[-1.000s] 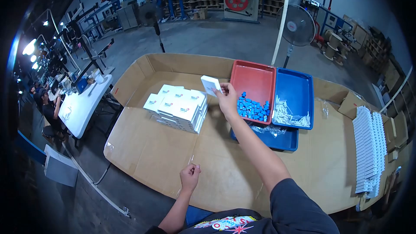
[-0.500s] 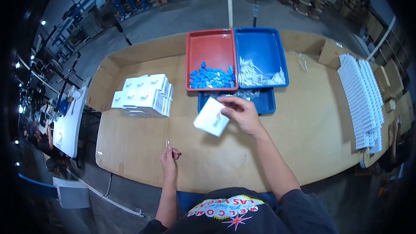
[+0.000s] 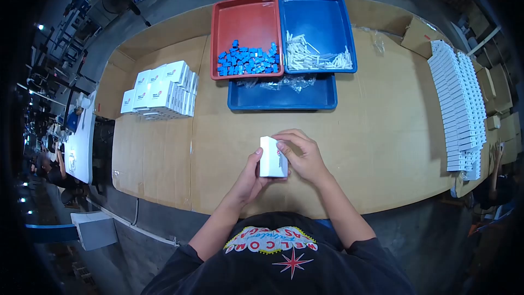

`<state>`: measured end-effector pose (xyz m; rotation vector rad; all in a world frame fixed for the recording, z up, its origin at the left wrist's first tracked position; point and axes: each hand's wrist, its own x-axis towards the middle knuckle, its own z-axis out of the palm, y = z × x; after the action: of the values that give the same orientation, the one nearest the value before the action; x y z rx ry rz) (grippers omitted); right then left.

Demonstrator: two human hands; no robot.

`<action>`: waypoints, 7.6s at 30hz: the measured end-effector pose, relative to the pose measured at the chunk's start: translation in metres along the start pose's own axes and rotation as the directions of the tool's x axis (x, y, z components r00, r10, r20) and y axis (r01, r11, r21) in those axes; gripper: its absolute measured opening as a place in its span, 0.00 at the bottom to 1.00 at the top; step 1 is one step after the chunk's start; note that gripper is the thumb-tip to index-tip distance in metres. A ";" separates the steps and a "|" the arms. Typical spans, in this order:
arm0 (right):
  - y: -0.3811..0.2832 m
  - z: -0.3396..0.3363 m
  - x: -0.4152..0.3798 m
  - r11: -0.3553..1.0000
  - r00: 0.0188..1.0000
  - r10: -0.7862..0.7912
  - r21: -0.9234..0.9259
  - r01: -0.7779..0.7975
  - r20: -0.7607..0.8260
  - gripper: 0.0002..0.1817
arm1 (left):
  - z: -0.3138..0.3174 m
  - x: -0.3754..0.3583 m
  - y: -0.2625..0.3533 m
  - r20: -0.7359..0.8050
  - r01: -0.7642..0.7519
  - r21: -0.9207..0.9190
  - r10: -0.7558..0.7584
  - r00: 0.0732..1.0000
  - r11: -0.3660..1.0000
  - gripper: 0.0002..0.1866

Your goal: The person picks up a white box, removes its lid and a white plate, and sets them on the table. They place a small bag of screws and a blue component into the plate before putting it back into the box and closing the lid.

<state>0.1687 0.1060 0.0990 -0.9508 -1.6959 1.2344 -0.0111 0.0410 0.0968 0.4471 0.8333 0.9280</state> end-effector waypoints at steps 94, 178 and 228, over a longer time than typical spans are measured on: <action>0.024 0.056 -0.017 0.792 0.803 -0.593 -0.226 0.567 -0.061 0.47 | 0.033 -0.020 -0.021 -0.281 -0.177 0.158 0.216 0.935 0.971 0.30; -0.042 0.045 -0.017 0.490 0.793 0.529 0.654 -0.576 0.302 0.27 | -0.014 -0.014 -0.010 0.181 -0.588 0.761 0.779 0.600 0.276 0.42; -0.056 0.044 -0.037 0.919 0.961 0.273 0.282 -0.276 0.049 0.29 | 0.012 0.011 -0.009 0.177 -0.671 0.682 0.824 0.538 0.292 0.56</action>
<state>0.1367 0.0443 0.1380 -1.0273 -1.3699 1.6214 0.0072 0.0455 0.0931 1.5604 1.1910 1.5668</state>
